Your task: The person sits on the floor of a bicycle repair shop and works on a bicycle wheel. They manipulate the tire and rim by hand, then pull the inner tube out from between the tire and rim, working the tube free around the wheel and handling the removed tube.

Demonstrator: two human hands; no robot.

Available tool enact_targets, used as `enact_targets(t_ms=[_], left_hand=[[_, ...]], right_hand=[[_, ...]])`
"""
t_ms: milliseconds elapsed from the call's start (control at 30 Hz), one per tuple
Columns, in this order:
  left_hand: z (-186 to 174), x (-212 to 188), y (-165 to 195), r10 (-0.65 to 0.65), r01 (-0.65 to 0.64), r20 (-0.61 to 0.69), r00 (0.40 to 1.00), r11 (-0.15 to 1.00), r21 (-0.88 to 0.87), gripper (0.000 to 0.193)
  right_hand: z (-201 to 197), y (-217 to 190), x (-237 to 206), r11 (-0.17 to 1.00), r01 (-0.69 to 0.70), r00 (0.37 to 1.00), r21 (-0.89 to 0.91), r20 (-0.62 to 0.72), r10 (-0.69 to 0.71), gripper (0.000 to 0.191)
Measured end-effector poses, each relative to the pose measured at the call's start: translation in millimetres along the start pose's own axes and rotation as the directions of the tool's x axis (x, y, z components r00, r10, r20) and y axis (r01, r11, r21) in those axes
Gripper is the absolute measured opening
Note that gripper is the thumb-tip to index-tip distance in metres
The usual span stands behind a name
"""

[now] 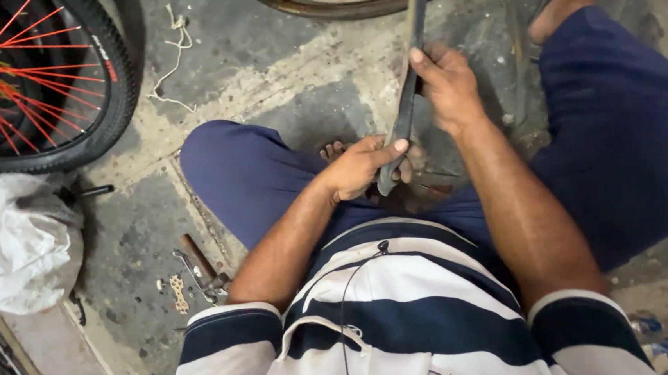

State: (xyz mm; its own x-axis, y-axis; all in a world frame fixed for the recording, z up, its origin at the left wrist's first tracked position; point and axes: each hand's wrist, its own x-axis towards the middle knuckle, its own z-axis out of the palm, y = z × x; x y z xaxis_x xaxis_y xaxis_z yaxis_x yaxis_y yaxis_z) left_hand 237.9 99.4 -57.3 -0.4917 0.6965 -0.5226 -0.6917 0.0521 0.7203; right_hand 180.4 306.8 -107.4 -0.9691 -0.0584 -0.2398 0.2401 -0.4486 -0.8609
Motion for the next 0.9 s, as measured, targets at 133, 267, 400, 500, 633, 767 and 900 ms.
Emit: enact_targets(t_ms=[133,267,400,500,633,767,900], left_hand=[[-0.5,5.0,1.7,0.003,0.002,0.075,0.997,0.998,-0.062,0.042],[2.1,9.1,1.1,-0.038,0.047,0.094,0.995,0.993,-0.105,0.041],[6.0,13.4,-0.3,-0.030,0.043,0.145,0.989,0.995,-0.090,0.046],[8.9,16.5,-0.3,-0.035,0.062,0.200,0.979,0.989,-0.132,0.048],[14.8,21.5,-1.1,-0.040,0.067,0.221,0.975,0.991,-0.115,0.048],[12.7,31.6,9.1,0.063,-0.135,0.182,0.981,0.898,0.419,0.052],[-7.3,56.3,47.4,0.167,0.017,-0.190,0.968,0.704,0.710,0.062]], right_hand=[[4.4,-7.4,3.1,0.999,-0.015,0.985,-0.038,-0.172,0.008,0.022],[-1.1,-9.9,2.4,0.998,-0.028,0.967,-0.053,-0.256,0.013,0.026],[-9.6,-10.0,1.7,0.995,0.054,0.963,-0.081,-0.259,-0.074,0.029],[-9.9,-12.2,-7.3,0.999,-0.002,0.946,-0.048,-0.324,-0.014,0.028],[-5.9,-19.3,-44.8,0.984,-0.171,0.971,0.046,-0.162,0.176,0.027],[-11.2,-27.5,-86.8,0.981,-0.127,0.990,0.144,0.076,0.117,0.039],[-18.7,-30.0,-100.0,0.997,-0.064,0.995,0.049,-0.067,0.067,0.042]])
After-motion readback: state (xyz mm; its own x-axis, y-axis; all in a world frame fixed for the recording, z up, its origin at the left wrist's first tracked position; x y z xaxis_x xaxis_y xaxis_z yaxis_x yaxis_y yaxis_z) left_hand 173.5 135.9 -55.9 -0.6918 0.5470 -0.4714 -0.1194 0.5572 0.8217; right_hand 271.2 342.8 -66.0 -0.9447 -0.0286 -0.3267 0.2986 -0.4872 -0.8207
